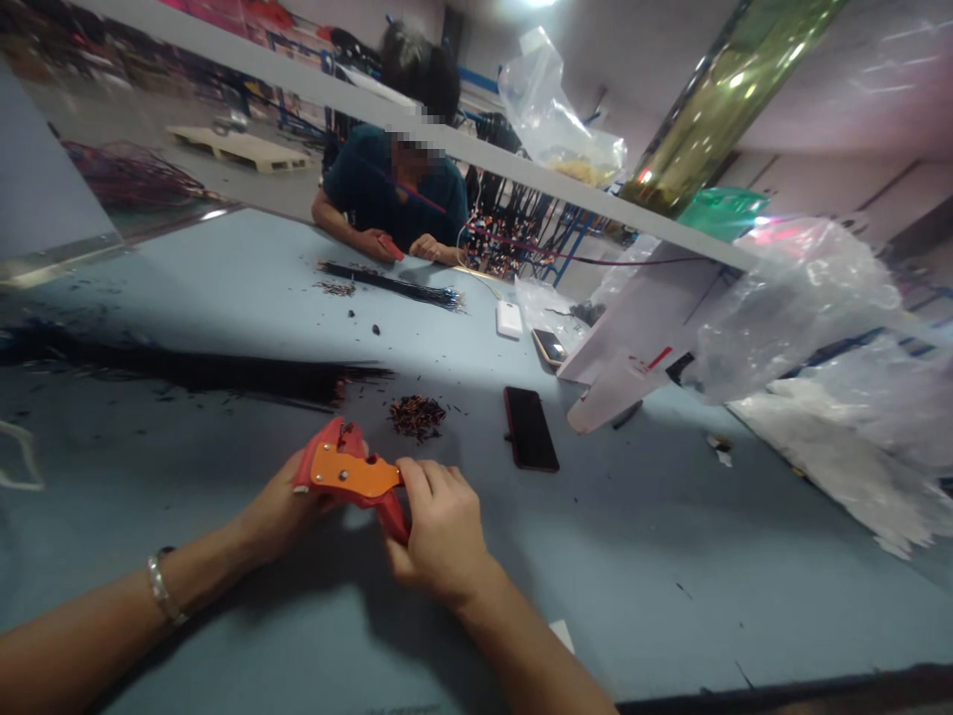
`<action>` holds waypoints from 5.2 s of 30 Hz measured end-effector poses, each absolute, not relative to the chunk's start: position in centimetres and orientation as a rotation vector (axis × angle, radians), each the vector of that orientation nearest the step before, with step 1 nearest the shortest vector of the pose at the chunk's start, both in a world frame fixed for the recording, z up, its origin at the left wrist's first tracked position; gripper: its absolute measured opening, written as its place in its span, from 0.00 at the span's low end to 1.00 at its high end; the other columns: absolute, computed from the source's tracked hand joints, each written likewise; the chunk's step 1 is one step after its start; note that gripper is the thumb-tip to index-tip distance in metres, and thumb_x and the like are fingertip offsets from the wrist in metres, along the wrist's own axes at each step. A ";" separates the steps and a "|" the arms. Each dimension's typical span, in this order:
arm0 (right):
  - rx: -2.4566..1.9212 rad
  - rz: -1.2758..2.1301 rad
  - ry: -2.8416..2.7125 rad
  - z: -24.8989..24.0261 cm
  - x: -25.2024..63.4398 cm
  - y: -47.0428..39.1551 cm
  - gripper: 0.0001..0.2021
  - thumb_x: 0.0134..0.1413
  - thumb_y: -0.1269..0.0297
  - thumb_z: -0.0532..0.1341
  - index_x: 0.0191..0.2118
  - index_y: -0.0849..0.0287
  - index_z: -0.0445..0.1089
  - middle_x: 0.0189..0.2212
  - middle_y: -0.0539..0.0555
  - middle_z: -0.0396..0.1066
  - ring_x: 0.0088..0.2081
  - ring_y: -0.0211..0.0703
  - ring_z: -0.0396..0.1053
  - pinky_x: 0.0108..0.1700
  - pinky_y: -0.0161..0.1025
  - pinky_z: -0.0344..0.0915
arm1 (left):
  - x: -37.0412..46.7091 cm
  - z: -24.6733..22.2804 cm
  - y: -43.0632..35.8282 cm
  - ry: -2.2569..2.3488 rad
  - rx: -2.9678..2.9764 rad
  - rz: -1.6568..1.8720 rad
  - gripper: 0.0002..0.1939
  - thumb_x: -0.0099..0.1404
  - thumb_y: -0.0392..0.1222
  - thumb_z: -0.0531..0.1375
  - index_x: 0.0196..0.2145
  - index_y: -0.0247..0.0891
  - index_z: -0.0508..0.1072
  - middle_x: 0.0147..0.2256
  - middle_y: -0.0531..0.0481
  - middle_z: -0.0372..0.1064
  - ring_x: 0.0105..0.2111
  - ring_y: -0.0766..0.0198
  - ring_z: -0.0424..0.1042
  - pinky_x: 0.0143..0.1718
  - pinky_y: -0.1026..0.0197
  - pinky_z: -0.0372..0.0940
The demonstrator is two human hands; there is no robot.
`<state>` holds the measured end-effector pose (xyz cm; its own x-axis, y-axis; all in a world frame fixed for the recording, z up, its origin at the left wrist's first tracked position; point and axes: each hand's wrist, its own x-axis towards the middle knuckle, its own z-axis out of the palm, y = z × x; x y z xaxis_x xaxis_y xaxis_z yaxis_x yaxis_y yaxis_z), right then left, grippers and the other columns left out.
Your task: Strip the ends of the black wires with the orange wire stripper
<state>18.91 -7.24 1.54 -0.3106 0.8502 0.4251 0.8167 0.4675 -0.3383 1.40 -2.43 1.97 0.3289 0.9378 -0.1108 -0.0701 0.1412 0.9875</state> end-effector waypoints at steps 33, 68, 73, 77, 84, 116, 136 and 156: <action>-1.531 0.116 -2.218 0.9 19.2 -7.0 0.07 0.47 0.67 0.56 0.35 0.58 0.63 0.27 0.54 0.72 0.26 0.43 0.70 0.28 0.35 0.58 | 0.8 0.5 -1.4 0.873 1.193 0.753 0.15 0.55 0.52 0.61 0.22 0.37 0.69 0.18 0.54 0.62 0.14 0.73 0.49 0.14 0.68 0.43; -0.973 2.183 -0.797 0.7 19.6 -6.9 0.15 0.42 0.62 0.60 0.35 0.68 0.70 0.26 0.58 0.75 0.25 0.48 0.75 0.28 0.41 0.68 | 0.0 1.5 1.0 1.117 0.830 1.200 0.10 0.47 0.42 0.62 0.29 0.36 0.71 0.25 0.54 0.67 0.21 0.72 0.59 0.17 0.70 0.47; -1.110 2.071 -0.846 1.3 19.9 -6.8 0.12 0.40 0.62 0.60 0.32 0.65 0.68 0.24 0.58 0.75 0.23 0.48 0.74 0.24 0.39 0.68 | 0.2 1.4 1.0 1.110 0.868 1.173 0.11 0.49 0.44 0.63 0.30 0.36 0.71 0.22 0.56 0.64 0.19 0.73 0.57 0.18 0.70 0.49; -1.156 2.045 -0.920 1.8 20.1 -6.8 0.14 0.39 0.63 0.60 0.34 0.66 0.69 0.26 0.60 0.76 0.23 0.48 0.74 0.23 0.38 0.68 | 0.2 1.4 0.9 1.072 0.943 1.137 0.12 0.53 0.48 0.62 0.32 0.37 0.70 0.19 0.58 0.61 0.16 0.74 0.53 0.17 0.70 0.45; -1.204 2.100 -0.957 1.6 20.5 -6.5 0.14 0.39 0.62 0.60 0.34 0.66 0.68 0.25 0.61 0.75 0.23 0.48 0.74 0.22 0.38 0.67 | 0.2 1.4 0.9 1.109 0.973 1.143 0.13 0.52 0.47 0.62 0.30 0.35 0.70 0.20 0.57 0.62 0.17 0.73 0.52 0.17 0.70 0.44; -1.250 1.604 -1.024 3.1 21.5 -6.2 0.12 0.46 0.61 0.62 0.35 0.63 0.68 0.30 0.56 0.73 0.29 0.46 0.74 0.30 0.39 0.67 | -0.2 0.7 0.7 1.163 1.883 0.991 0.11 0.65 0.46 0.52 0.32 0.41 0.71 0.36 0.48 0.73 0.34 0.60 0.71 0.39 0.62 0.62; -1.046 1.809 -1.105 2.2 19.9 -7.0 0.16 0.45 0.61 0.64 0.40 0.64 0.69 0.33 0.58 0.74 0.31 0.47 0.73 0.33 0.41 0.68 | -0.5 1.7 0.2 1.293 1.580 0.995 0.11 0.58 0.48 0.57 0.25 0.38 0.70 0.18 0.57 0.63 0.21 0.66 0.58 0.24 0.66 0.53; -1.020 1.790 -1.233 2.1 20.3 -6.8 0.18 0.46 0.58 0.65 0.41 0.64 0.69 0.32 0.56 0.72 0.32 0.45 0.72 0.31 0.38 0.68 | -0.4 1.9 0.4 1.206 1.334 1.066 0.10 0.52 0.46 0.57 0.20 0.39 0.63 0.18 0.59 0.52 0.22 0.68 0.51 0.24 0.66 0.49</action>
<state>20.26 -6.84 2.07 -0.4246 0.8821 -0.2039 -0.1242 -0.2798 -0.9520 -0.42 0.38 1.88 0.1132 0.9935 -0.0135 0.1083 0.0012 0.9941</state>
